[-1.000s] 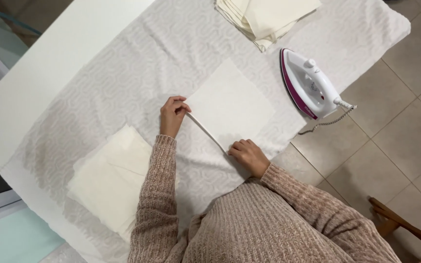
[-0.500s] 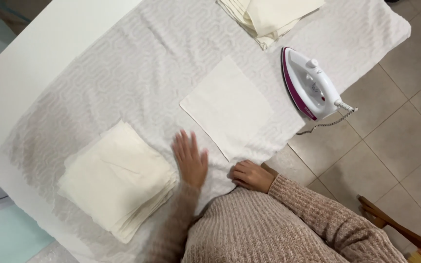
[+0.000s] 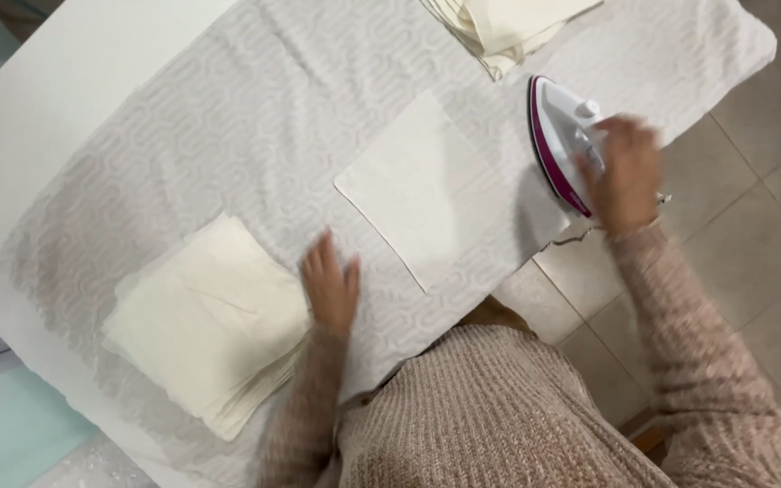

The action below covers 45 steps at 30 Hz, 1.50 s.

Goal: Ironing small square pieces of white fabric.

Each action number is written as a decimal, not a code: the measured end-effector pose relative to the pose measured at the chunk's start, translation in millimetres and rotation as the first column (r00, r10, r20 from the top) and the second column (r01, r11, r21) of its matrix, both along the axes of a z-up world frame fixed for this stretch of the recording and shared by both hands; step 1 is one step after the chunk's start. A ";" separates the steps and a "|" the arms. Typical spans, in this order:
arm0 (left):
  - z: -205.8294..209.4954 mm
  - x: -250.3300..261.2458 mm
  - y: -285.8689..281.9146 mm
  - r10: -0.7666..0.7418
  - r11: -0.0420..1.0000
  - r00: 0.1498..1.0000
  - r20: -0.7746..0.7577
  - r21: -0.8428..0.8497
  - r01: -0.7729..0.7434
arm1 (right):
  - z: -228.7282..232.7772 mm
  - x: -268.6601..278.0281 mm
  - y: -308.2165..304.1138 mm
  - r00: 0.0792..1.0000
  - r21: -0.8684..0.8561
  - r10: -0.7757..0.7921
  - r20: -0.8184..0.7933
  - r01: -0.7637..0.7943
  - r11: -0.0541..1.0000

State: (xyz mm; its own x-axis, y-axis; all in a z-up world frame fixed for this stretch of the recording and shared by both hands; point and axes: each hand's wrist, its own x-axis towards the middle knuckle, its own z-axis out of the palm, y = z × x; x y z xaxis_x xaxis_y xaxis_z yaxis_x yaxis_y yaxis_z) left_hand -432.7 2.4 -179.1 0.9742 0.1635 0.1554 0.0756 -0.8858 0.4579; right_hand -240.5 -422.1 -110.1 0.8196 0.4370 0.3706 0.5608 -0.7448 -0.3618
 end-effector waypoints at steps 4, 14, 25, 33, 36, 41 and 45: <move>8.8 102.6 21.3 0.103 0.994 0.995 -0.009 0.032 -0.103 | 22.3 59.1 -17.4 0.713 -0.502 -0.558 -0.424 0.328 0.800; -71.9 145.4 34.2 0.164 0.985 0.980 -0.111 -0.028 -0.168 | 50.7 31.3 4.0 0.289 -0.125 -0.270 -0.918 0.437 0.891; -21.7 142.5 25.8 0.183 0.973 0.983 -0.006 -0.141 -0.182 | -15.7 -29.9 128.0 0.550 -0.020 -0.069 -0.832 0.096 0.995; -14.3 126.9 24.3 0.247 0.905 0.929 0.275 -0.407 -0.121 | -11.1 -49.3 214.0 0.577 -0.057 -0.038 -0.816 -0.015 0.998; -21.8 129.8 21.4 0.286 0.872 0.888 0.359 -0.482 -0.086 | -13.9 -33.0 246.9 0.638 -0.055 -0.018 -0.770 -0.038 0.998; -20.8 126.9 19.2 0.308 0.886 0.870 0.385 -0.450 -0.114 | -10.1 -53.3 248.4 0.657 -0.135 -0.100 -0.747 -0.003 0.991; -17.8 121.0 17.9 0.301 0.872 0.880 0.368 -0.479 -0.098 | -43.1 -41.6 263.7 0.625 -0.111 -0.071 -0.777 -0.025 0.994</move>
State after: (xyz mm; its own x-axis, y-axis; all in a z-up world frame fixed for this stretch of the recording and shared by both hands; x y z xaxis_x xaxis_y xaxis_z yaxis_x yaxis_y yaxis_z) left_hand -311.7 20.4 -196.9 0.7686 0.4956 0.4045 -0.0598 -0.5738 0.8168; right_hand -282.1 -158.4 -153.2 0.7907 0.4085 -0.4560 0.0866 -0.8120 -0.5772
